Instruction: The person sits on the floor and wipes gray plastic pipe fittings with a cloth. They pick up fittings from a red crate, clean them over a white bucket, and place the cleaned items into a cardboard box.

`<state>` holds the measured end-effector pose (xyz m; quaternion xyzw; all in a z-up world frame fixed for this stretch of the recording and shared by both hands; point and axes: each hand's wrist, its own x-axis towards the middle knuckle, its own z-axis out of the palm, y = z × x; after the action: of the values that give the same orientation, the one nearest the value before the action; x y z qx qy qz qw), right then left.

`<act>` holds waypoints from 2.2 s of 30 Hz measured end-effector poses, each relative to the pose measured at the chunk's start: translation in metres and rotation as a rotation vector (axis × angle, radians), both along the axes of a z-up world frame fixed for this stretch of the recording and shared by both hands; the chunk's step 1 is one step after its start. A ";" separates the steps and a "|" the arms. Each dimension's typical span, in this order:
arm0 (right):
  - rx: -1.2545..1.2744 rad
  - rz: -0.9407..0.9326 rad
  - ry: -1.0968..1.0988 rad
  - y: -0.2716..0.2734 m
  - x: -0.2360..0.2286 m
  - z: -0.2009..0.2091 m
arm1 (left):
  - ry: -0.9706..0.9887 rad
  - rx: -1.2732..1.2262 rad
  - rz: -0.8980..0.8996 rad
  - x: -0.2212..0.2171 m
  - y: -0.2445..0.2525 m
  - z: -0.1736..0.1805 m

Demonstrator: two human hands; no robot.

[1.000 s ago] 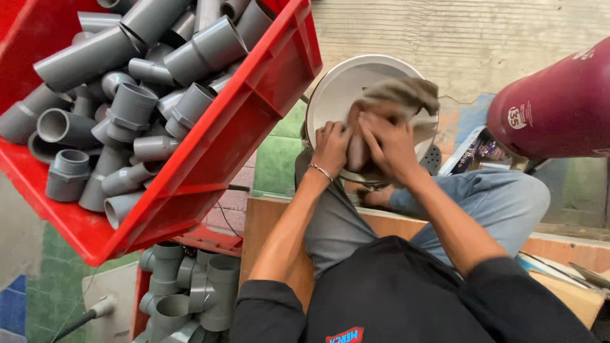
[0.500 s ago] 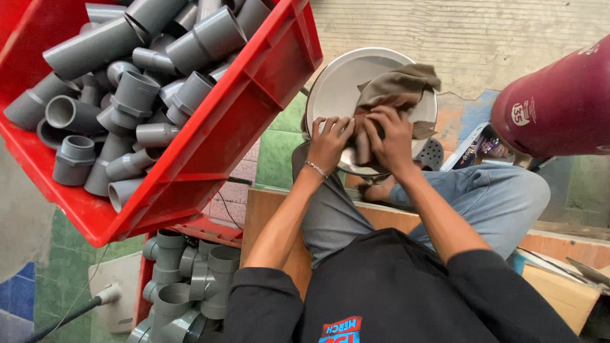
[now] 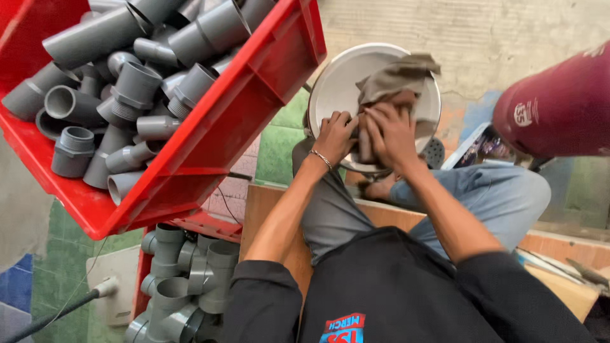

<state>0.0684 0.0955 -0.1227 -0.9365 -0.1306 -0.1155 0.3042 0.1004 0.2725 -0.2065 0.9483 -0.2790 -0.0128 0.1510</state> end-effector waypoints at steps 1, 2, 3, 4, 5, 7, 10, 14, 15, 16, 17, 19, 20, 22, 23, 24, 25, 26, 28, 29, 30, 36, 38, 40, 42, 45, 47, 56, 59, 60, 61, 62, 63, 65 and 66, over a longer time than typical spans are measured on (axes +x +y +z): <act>0.001 -0.005 -0.004 -0.001 0.012 -0.011 | -0.004 0.001 -0.005 -0.004 0.001 0.006; 0.051 -0.045 0.048 -0.003 0.024 -0.020 | -0.024 0.012 -0.002 -0.007 0.002 0.013; 0.098 -0.082 0.098 -0.005 0.037 -0.030 | -0.044 0.019 0.003 -0.010 0.003 0.019; 0.096 -0.085 0.093 -0.006 0.033 -0.028 | -0.049 0.017 0.000 -0.005 0.004 0.017; 0.186 -0.010 -0.013 -0.008 0.026 -0.027 | 0.009 0.008 0.032 -0.002 0.003 0.013; 0.270 0.072 -0.127 -0.010 0.006 -0.015 | 0.058 -0.006 0.070 0.004 0.003 0.010; 0.339 0.126 -0.201 -0.005 -0.019 0.000 | 0.126 0.010 0.055 0.009 0.008 0.007; 0.119 0.049 -0.150 -0.008 -0.007 -0.015 | -0.036 -0.077 -0.014 0.002 0.011 -0.010; 0.170 0.080 -0.120 -0.008 0.005 -0.016 | -0.092 -0.090 -0.005 0.006 0.013 -0.012; 0.168 0.074 -0.130 -0.010 0.017 -0.030 | -0.102 -0.091 -0.013 0.009 0.015 -0.008; 0.303 0.031 -0.015 -0.014 0.026 -0.044 | -0.138 -0.077 -0.032 0.008 0.015 -0.005; 0.435 -0.008 0.095 -0.018 0.036 -0.044 | -0.180 -0.066 -0.048 0.009 0.015 -0.001; 0.427 -0.065 0.176 -0.017 0.037 -0.031 | -0.176 -0.050 -0.031 0.012 0.014 -0.001; 0.431 -0.134 0.275 -0.008 0.016 -0.012 | -0.150 -0.023 -0.023 0.007 0.019 -0.006; 0.431 0.045 -0.002 -0.005 0.008 -0.001 | -0.061 -0.057 0.016 0.014 0.019 -0.009; 0.423 0.221 -0.283 -0.001 -0.001 0.009 | 0.027 -0.090 0.055 0.021 0.019 -0.013; 0.421 0.229 -0.284 -0.004 0.010 0.009 | 0.024 -0.093 0.062 0.024 0.017 -0.019; 0.375 0.186 -0.244 -0.007 0.021 0.008 | -0.005 -0.104 0.055 0.026 0.015 -0.027; 0.349 0.137 -0.167 -0.004 0.023 -0.003 | 0.005 -0.097 0.052 0.009 0.018 -0.028; 0.284 0.061 -0.101 -0.005 0.030 -0.007 | -0.037 -0.107 0.007 0.009 0.015 -0.017; 0.218 -0.014 -0.035 -0.007 0.036 -0.010 | -0.080 -0.117 -0.038 0.009 0.011 -0.004; 0.241 0.168 -0.309 0.010 0.010 -0.007 | -0.074 -0.095 0.068 0.012 0.016 -0.016; 0.170 0.136 -0.306 0.000 0.004 -0.019 | -0.101 -0.099 0.044 0.016 0.012 -0.017; 0.112 0.086 -0.277 -0.004 0.005 -0.031 | -0.100 -0.090 0.006 0.008 0.014 -0.021; 0.066 -0.117 0.011 -0.006 0.029 -0.035 | -0.230 -0.061 -0.074 0.007 0.017 -0.020; 0.088 -0.061 0.058 -0.017 0.052 -0.052 | -0.187 -0.027 -0.026 -0.008 0.023 0.013; 0.204 -0.016 0.005 -0.017 0.049 -0.046 | -0.061 -0.040 0.013 -0.007 0.018 0.026; 0.064 0.109 -0.246 -0.013 0.005 -0.031 | 0.079 -0.061 0.039 0.009 0.009 -0.006; -0.048 0.042 0.049 -0.015 0.041 -0.052 | -0.037 -0.028 -0.033 -0.007 0.009 -0.003; -0.081 -0.013 0.298 -0.016 0.059 -0.051 | -0.129 0.019 -0.067 -0.007 0.006 0.000; -0.082 -0.016 0.288 -0.016 0.063 -0.056 | -0.139 0.017 -0.070 -0.004 0.007 0.000; 0.002 -0.008 0.182 -0.015 0.068 -0.061 | -0.105 0.009 -0.028 -0.001 0.008 0.000; 0.084 0.004 0.084 -0.015 0.069 -0.068 | -0.064 0.000 0.016 -0.002 0.009 -0.002; 0.193 0.041 -0.035 -0.007 0.037 -0.026 | 0.010 -0.056 0.039 0.003 0.010 0.002; 0.305 0.079 -0.154 -0.003 0.022 -0.006 | 0.084 -0.108 0.060 0.007 0.010 0.003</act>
<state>0.0906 0.0929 -0.1282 -0.8621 -0.1710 -0.1933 0.4361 0.1078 0.2828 -0.2034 0.9453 -0.2441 -0.0332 0.2140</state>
